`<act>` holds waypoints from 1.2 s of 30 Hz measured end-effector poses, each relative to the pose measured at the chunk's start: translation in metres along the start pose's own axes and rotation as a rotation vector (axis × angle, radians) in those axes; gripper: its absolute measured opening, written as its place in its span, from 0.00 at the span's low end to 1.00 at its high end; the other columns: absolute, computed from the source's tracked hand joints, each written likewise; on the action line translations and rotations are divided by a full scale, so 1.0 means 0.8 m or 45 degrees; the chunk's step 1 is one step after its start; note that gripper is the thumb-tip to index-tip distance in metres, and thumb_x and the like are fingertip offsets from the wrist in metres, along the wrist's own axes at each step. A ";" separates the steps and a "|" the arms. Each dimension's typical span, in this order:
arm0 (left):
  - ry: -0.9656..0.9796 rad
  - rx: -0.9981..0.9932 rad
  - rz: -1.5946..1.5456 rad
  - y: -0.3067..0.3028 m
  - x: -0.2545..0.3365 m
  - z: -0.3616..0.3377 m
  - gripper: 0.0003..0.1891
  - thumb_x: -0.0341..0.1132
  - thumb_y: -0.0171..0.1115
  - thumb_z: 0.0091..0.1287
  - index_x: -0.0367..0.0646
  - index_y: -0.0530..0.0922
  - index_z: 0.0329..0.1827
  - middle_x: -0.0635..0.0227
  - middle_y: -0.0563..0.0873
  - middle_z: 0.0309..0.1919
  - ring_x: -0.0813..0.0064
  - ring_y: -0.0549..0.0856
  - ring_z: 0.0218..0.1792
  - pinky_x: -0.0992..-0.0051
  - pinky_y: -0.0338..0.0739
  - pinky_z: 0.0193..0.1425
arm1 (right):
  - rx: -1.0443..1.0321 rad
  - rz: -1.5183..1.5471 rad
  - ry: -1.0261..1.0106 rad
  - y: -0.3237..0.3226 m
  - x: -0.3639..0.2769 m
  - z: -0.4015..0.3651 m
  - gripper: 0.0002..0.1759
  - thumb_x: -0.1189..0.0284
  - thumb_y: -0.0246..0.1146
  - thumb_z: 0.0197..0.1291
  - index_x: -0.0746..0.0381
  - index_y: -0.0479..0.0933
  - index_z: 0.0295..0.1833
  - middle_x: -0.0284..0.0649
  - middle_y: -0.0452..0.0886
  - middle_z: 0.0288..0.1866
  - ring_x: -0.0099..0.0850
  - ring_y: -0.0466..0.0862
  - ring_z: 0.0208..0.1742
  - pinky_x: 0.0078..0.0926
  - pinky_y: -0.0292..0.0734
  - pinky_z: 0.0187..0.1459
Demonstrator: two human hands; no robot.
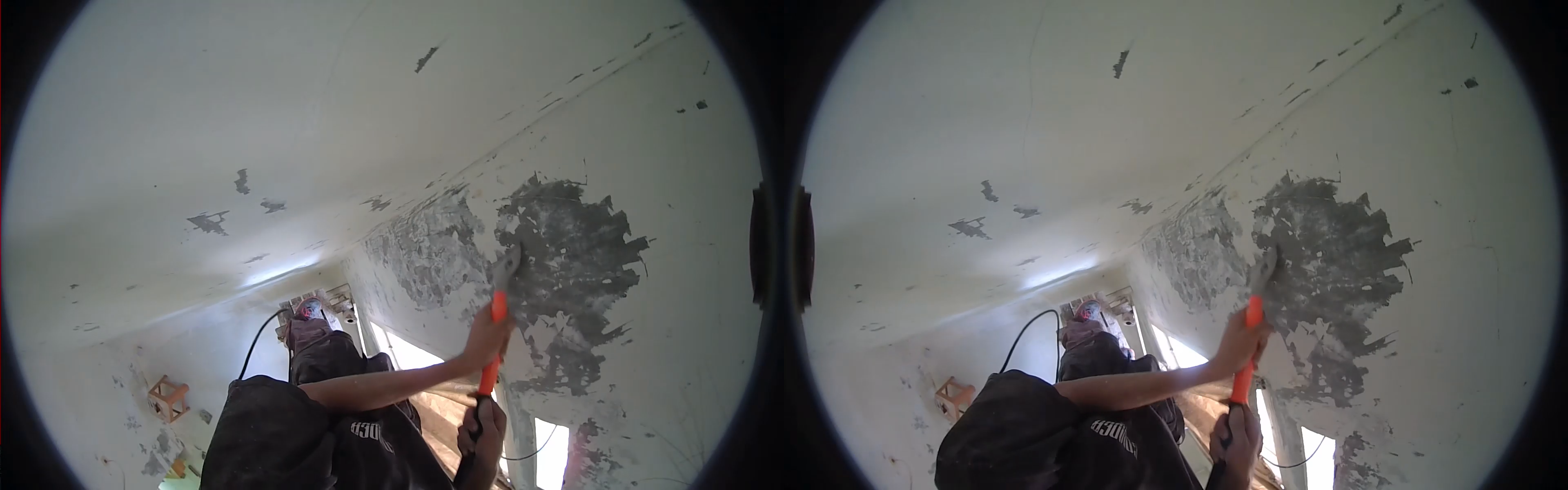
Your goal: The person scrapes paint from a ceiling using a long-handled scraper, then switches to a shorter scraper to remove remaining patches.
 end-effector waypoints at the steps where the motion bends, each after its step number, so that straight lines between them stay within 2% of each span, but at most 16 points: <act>1: -0.023 -0.017 0.005 -0.013 0.008 0.015 0.07 0.30 0.59 0.63 0.43 0.68 0.34 0.71 0.73 0.16 0.78 0.72 0.08 0.75 0.66 0.08 | -0.044 -0.043 -0.046 0.015 -0.003 0.016 0.19 0.61 0.48 0.77 0.67 0.71 0.54 0.29 0.63 0.18 0.18 0.59 0.08 0.19 0.52 0.09; 3: -0.044 0.010 0.038 -0.016 0.002 0.010 0.06 0.30 0.58 0.63 0.43 0.68 0.33 0.71 0.73 0.15 0.78 0.71 0.08 0.75 0.66 0.08 | -0.057 -0.031 -0.074 0.024 0.003 0.025 0.19 0.60 0.49 0.77 0.67 0.71 0.55 0.29 0.63 0.18 0.17 0.60 0.09 0.19 0.52 0.09; 4: -0.037 0.038 0.044 -0.014 0.006 0.010 0.06 0.29 0.58 0.63 0.43 0.68 0.33 0.71 0.72 0.15 0.78 0.71 0.08 0.75 0.66 0.08 | -0.012 0.008 -0.001 0.015 0.003 0.011 0.19 0.61 0.49 0.77 0.67 0.71 0.55 0.29 0.62 0.18 0.17 0.61 0.09 0.19 0.53 0.09; 6: 0.018 0.040 0.059 0.004 0.008 -0.003 0.06 0.29 0.58 0.63 0.43 0.68 0.32 0.71 0.72 0.15 0.78 0.71 0.07 0.74 0.67 0.08 | -0.023 0.005 -0.063 0.004 -0.012 -0.018 0.19 0.61 0.49 0.77 0.67 0.71 0.55 0.29 0.62 0.17 0.17 0.61 0.09 0.19 0.53 0.09; 10: -0.028 -0.056 0.066 -0.002 0.015 0.011 0.07 0.29 0.58 0.62 0.43 0.68 0.33 0.72 0.71 0.15 0.78 0.72 0.08 0.74 0.66 0.08 | -0.070 -0.089 -0.080 0.029 -0.011 0.018 0.17 0.63 0.47 0.78 0.67 0.71 0.56 0.29 0.63 0.19 0.17 0.60 0.10 0.18 0.54 0.10; 12: -0.031 -0.004 0.023 -0.004 0.012 0.007 0.07 0.29 0.58 0.63 0.43 0.68 0.33 0.71 0.72 0.15 0.78 0.72 0.08 0.75 0.66 0.08 | -0.020 -0.011 -0.033 0.018 -0.005 0.005 0.17 0.64 0.47 0.78 0.67 0.72 0.55 0.29 0.63 0.19 0.16 0.60 0.10 0.17 0.54 0.11; 16: 0.076 -0.098 0.027 0.017 0.012 -0.008 0.07 0.31 0.58 0.64 0.43 0.68 0.32 0.71 0.72 0.15 0.79 0.70 0.08 0.76 0.65 0.07 | -0.001 -0.022 -0.088 0.012 -0.019 -0.018 0.16 0.64 0.47 0.78 0.67 0.72 0.54 0.28 0.62 0.18 0.15 0.61 0.10 0.16 0.54 0.11; 18: 0.028 -0.107 0.049 0.003 0.017 0.011 0.08 0.31 0.58 0.64 0.43 0.68 0.31 0.71 0.72 0.15 0.79 0.70 0.07 0.76 0.65 0.07 | -0.034 -0.116 -0.060 0.033 -0.019 0.011 0.17 0.64 0.47 0.78 0.67 0.71 0.54 0.28 0.62 0.18 0.16 0.61 0.10 0.16 0.54 0.11; 19: 0.024 -0.109 0.067 -0.003 0.019 0.015 0.07 0.30 0.58 0.64 0.43 0.68 0.31 0.71 0.72 0.15 0.78 0.70 0.07 0.76 0.65 0.07 | -0.076 -0.125 -0.143 0.041 -0.023 0.014 0.17 0.64 0.46 0.78 0.67 0.72 0.54 0.28 0.62 0.18 0.16 0.61 0.10 0.16 0.54 0.11; 23: 0.010 -0.144 0.023 0.009 -0.004 -0.007 0.08 0.29 0.58 0.63 0.43 0.67 0.30 0.71 0.71 0.15 0.78 0.71 0.07 0.76 0.65 0.07 | 0.028 -0.080 -0.091 0.018 -0.018 -0.029 0.18 0.64 0.46 0.78 0.67 0.73 0.54 0.28 0.63 0.18 0.16 0.60 0.09 0.16 0.54 0.10; 26: 0.008 -0.155 0.016 -0.002 0.011 0.006 0.09 0.29 0.58 0.63 0.44 0.66 0.30 0.72 0.71 0.16 0.78 0.71 0.07 0.75 0.65 0.07 | 0.000 -0.087 -0.064 0.031 -0.007 0.005 0.18 0.64 0.46 0.78 0.67 0.73 0.54 0.27 0.62 0.18 0.16 0.60 0.09 0.16 0.54 0.10; 27: -0.006 -0.170 0.068 -0.009 0.020 0.014 0.08 0.29 0.58 0.63 0.44 0.66 0.30 0.72 0.71 0.16 0.78 0.71 0.07 0.76 0.64 0.07 | -0.004 -0.111 -0.145 0.043 -0.008 0.016 0.17 0.65 0.47 0.77 0.67 0.73 0.54 0.27 0.62 0.18 0.16 0.60 0.09 0.16 0.53 0.10; 30: -0.082 -0.122 0.117 -0.011 0.004 -0.005 0.08 0.28 0.58 0.63 0.44 0.66 0.31 0.72 0.71 0.16 0.79 0.71 0.07 0.76 0.63 0.08 | 0.059 -0.062 -0.099 0.029 0.012 -0.002 0.16 0.65 0.46 0.77 0.67 0.73 0.54 0.28 0.63 0.18 0.15 0.60 0.10 0.16 0.53 0.11; 32: -0.034 -0.214 0.094 0.009 -0.006 -0.016 0.09 0.30 0.58 0.63 0.44 0.66 0.30 0.72 0.71 0.16 0.79 0.71 0.07 0.75 0.65 0.07 | 0.035 -0.064 -0.109 0.030 -0.007 -0.018 0.16 0.65 0.47 0.77 0.67 0.73 0.53 0.28 0.63 0.18 0.15 0.61 0.11 0.15 0.54 0.12; 34: -0.033 -0.195 0.091 -0.001 0.006 -0.007 0.09 0.30 0.58 0.63 0.44 0.66 0.30 0.72 0.71 0.16 0.79 0.71 0.07 0.75 0.65 0.07 | 0.030 -0.040 -0.071 0.035 0.000 -0.011 0.17 0.64 0.47 0.77 0.67 0.73 0.53 0.28 0.63 0.18 0.15 0.61 0.12 0.16 0.55 0.13; 36: -0.076 -0.220 0.112 -0.017 0.019 0.014 0.09 0.27 0.59 0.62 0.44 0.66 0.31 0.71 0.72 0.16 0.78 0.71 0.07 0.76 0.65 0.08 | 0.008 -0.121 -0.166 0.054 0.001 0.012 0.17 0.65 0.47 0.77 0.68 0.74 0.52 0.28 0.64 0.20 0.15 0.62 0.12 0.17 0.56 0.13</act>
Point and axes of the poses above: each hand's wrist, its own z-axis towards the middle knuckle, its own y-axis out of the palm, x = y × z, the point moved 8 cm from there along z, towards the middle knuckle
